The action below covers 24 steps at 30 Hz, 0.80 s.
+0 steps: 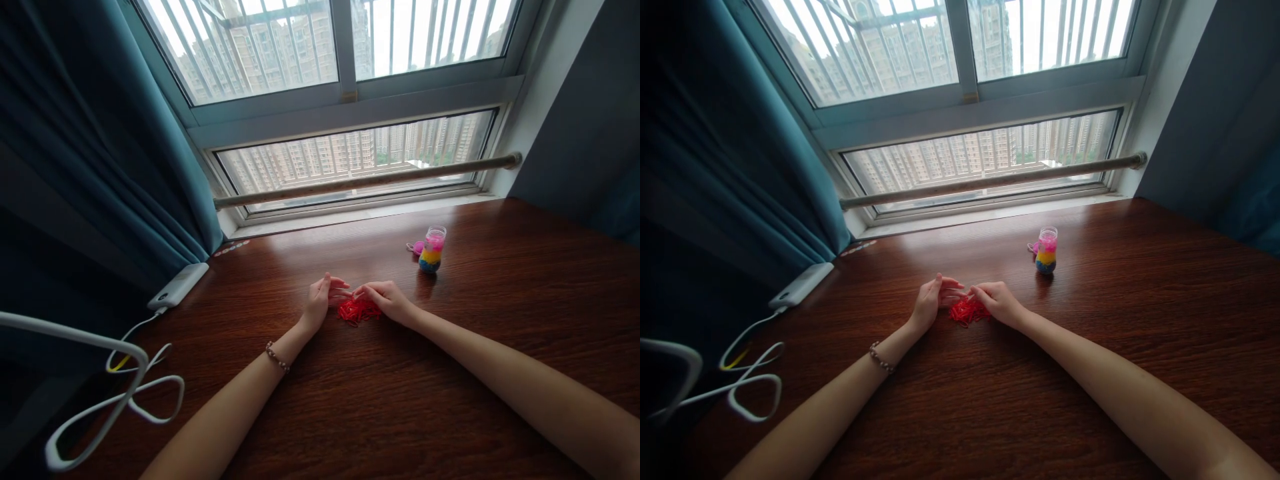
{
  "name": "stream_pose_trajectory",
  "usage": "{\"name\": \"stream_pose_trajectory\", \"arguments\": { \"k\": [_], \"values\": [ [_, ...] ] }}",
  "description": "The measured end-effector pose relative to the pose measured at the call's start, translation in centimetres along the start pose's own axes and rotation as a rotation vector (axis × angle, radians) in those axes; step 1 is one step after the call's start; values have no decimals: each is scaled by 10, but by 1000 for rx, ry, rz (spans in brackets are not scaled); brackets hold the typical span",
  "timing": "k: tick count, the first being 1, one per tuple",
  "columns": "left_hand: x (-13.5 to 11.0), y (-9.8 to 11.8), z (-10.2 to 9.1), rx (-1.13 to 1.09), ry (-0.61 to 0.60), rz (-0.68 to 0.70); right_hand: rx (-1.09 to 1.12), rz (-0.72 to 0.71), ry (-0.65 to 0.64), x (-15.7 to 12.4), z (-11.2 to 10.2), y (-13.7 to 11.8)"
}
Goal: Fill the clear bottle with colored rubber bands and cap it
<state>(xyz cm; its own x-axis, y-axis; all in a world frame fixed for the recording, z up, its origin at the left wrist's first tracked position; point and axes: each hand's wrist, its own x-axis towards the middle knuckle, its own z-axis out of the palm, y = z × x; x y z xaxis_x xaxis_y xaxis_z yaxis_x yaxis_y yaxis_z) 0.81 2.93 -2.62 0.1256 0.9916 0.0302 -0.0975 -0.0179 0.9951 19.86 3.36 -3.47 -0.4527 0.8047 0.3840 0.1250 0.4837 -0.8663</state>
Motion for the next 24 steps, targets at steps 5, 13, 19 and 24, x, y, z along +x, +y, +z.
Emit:
{"name": "stream_pose_trajectory", "arguments": {
  "k": [5, 13, 19, 24],
  "values": [
    [2, -5, -2, 79, 126, 82, 89, 57, 75, 0, 2, -1],
    [-3, -3, 2, 99, -39, -18, 120, 58, 7, 0, 1, -4],
    [-6, 2, 4, 78, -41, -22, 60, 42, -9, 0, 2, -3],
    [-5, 2, 4, 68, -26, -16, 151, 100, 68, -1, 0, 1]
  ]
}}
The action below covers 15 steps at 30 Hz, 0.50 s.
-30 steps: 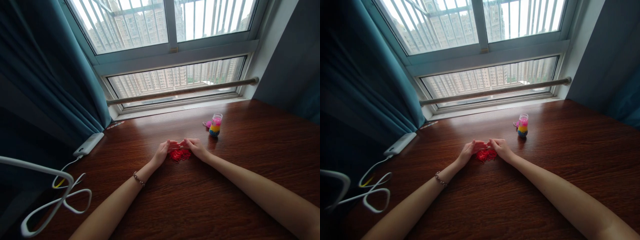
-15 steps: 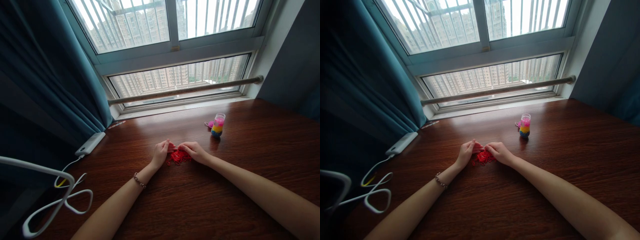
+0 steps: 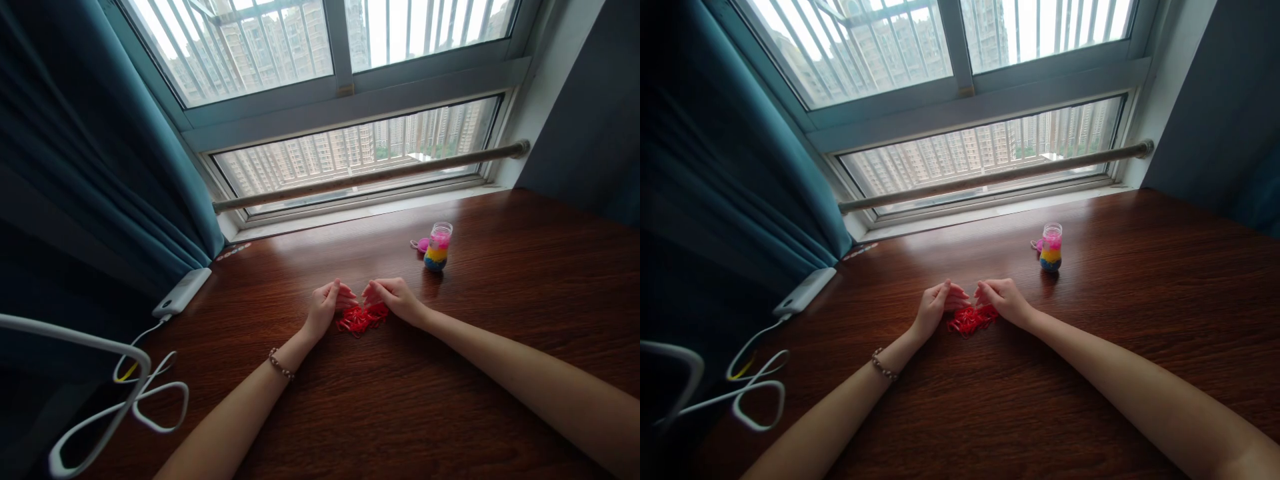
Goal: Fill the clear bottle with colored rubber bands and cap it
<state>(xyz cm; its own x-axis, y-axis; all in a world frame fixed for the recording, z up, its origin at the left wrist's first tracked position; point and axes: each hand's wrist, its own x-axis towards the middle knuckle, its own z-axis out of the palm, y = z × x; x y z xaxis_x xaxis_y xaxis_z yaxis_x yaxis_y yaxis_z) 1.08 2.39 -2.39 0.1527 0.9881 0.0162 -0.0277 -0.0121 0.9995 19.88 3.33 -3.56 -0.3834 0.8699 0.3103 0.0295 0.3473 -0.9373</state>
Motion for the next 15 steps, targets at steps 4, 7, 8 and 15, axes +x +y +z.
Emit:
{"name": "stream_pose_trajectory", "arguments": {
  "k": [4, 7, 8, 15],
  "values": [
    [0, 0, 0, -2, 10, 9, -15, -17, 7, 0, -2, 1],
    [1, -1, 0, 11, 15, 14, -79, -53, -13, 1, -3, -1],
    [1, 0, 0, 15, 17, 12, -100, -60, -21, 1, -4, -2],
    [2, 0, 2, 37, 29, 0, -129, -39, -44, 1, -4, 4]
  ]
}}
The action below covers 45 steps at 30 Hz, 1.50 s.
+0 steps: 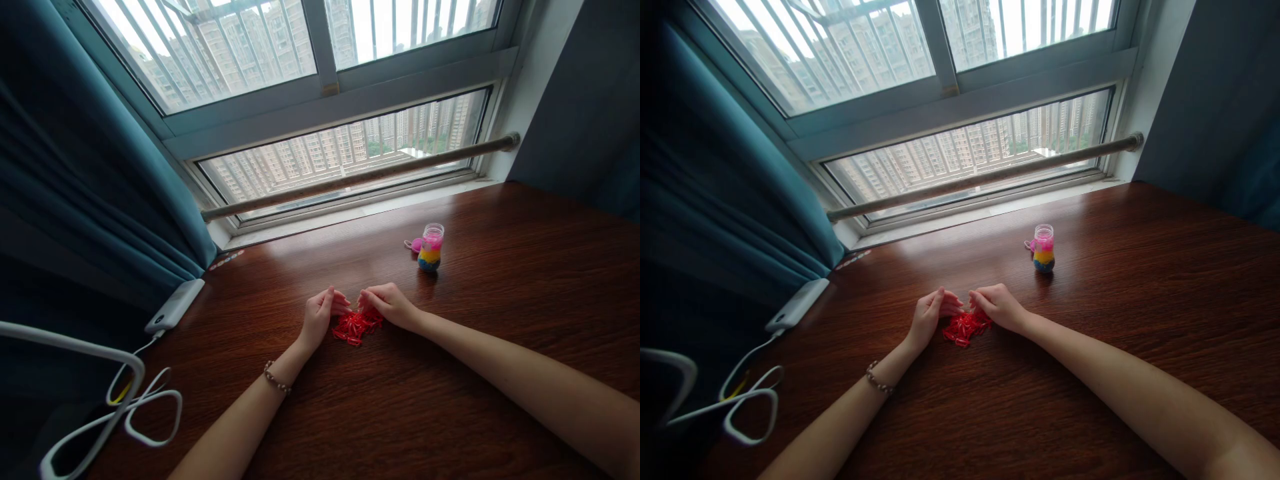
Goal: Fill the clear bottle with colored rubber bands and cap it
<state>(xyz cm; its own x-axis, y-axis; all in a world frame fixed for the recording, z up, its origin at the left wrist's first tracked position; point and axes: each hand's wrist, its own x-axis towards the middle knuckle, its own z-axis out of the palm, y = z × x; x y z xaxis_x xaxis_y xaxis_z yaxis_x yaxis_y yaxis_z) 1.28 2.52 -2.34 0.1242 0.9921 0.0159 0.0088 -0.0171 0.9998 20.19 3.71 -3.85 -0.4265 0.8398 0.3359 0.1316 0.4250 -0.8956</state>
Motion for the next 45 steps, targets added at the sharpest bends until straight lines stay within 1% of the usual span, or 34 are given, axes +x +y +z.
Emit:
{"name": "stream_pose_trajectory", "arguments": {
  "k": [7, 11, 16, 21, 28, 32, 38, 42, 45],
  "values": [
    [-1, 1, -1, -3, -36, 7, -47, -22, 18, -2, -1, -3],
    [-1, 2, -3, -6, -72, 9, -86, -44, 68, -4, -1, -8],
    [-1, 1, -3, -17, -64, -2, -32, -28, 103, -4, 0, -9],
    [-1, 0, -2, -2, -66, 16, -40, -41, 96, -3, 1, -9],
    [-1, -2, -1, 19, -78, 50, -47, -58, 156, -5, 1, -9],
    [-2, -3, -2, 53, -77, 79, -2, -22, 194, -6, 1, -8],
    [-4, -4, -3, 118, -79, 143, -2, -6, 239, -6, 0, -8],
    [-5, -7, -4, 193, -61, 199, -47, -46, 272, -7, 0, -10],
    [-6, -7, -3, 234, -58, 224, -89, -80, 274, -7, -1, -10]
  ]
}}
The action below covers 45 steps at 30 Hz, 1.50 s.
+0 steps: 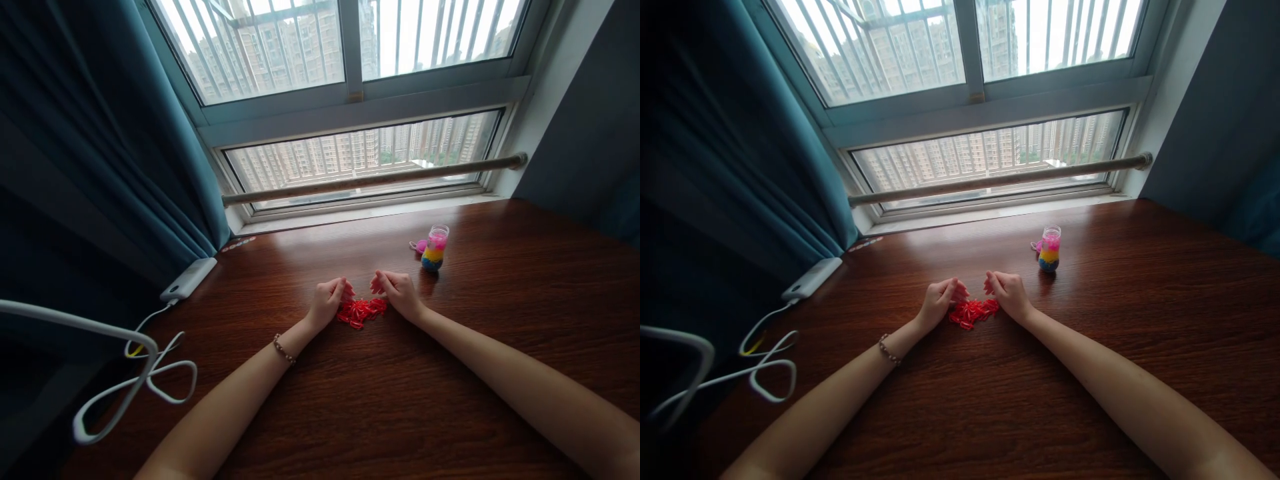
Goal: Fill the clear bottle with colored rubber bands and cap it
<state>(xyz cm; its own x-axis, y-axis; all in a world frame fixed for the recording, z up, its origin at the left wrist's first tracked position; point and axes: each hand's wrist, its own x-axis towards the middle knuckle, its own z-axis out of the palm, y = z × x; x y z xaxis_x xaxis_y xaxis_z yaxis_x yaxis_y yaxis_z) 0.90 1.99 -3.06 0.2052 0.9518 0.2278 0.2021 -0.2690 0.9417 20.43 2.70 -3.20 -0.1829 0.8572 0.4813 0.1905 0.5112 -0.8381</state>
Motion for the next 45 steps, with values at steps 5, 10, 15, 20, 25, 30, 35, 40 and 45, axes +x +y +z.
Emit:
{"name": "stream_pose_trajectory", "arguments": {
  "k": [5, 10, 15, 20, 25, 30, 35, 40, 45],
  "values": [
    [-1, 2, 2, 44, 10, 31, -90, -72, -13, -2, 1, -1],
    [2, 1, -5, 43, 21, 52, -343, -249, 92, -5, -11, -11],
    [0, -6, -26, 156, -53, 46, -620, -231, 415, -18, -52, -6],
    [-6, -10, -38, 164, -123, -19, -656, -112, 608, -24, -88, 6],
    [-8, -3, -39, 281, -273, -9, -589, -91, 737, -16, -93, 25],
    [-8, 6, -44, 356, -410, 102, -577, -48, 689, -10, -96, 60],
    [-8, 6, -42, 371, -409, 109, -523, -7, 498, -4, -104, 76],
    [-11, 4, -38, 372, -390, 142, -448, 36, 402, -1, -105, 75],
    [-16, 3, -34, 460, -344, 213, -428, 71, 391, -9, -95, 51]
  ]
}}
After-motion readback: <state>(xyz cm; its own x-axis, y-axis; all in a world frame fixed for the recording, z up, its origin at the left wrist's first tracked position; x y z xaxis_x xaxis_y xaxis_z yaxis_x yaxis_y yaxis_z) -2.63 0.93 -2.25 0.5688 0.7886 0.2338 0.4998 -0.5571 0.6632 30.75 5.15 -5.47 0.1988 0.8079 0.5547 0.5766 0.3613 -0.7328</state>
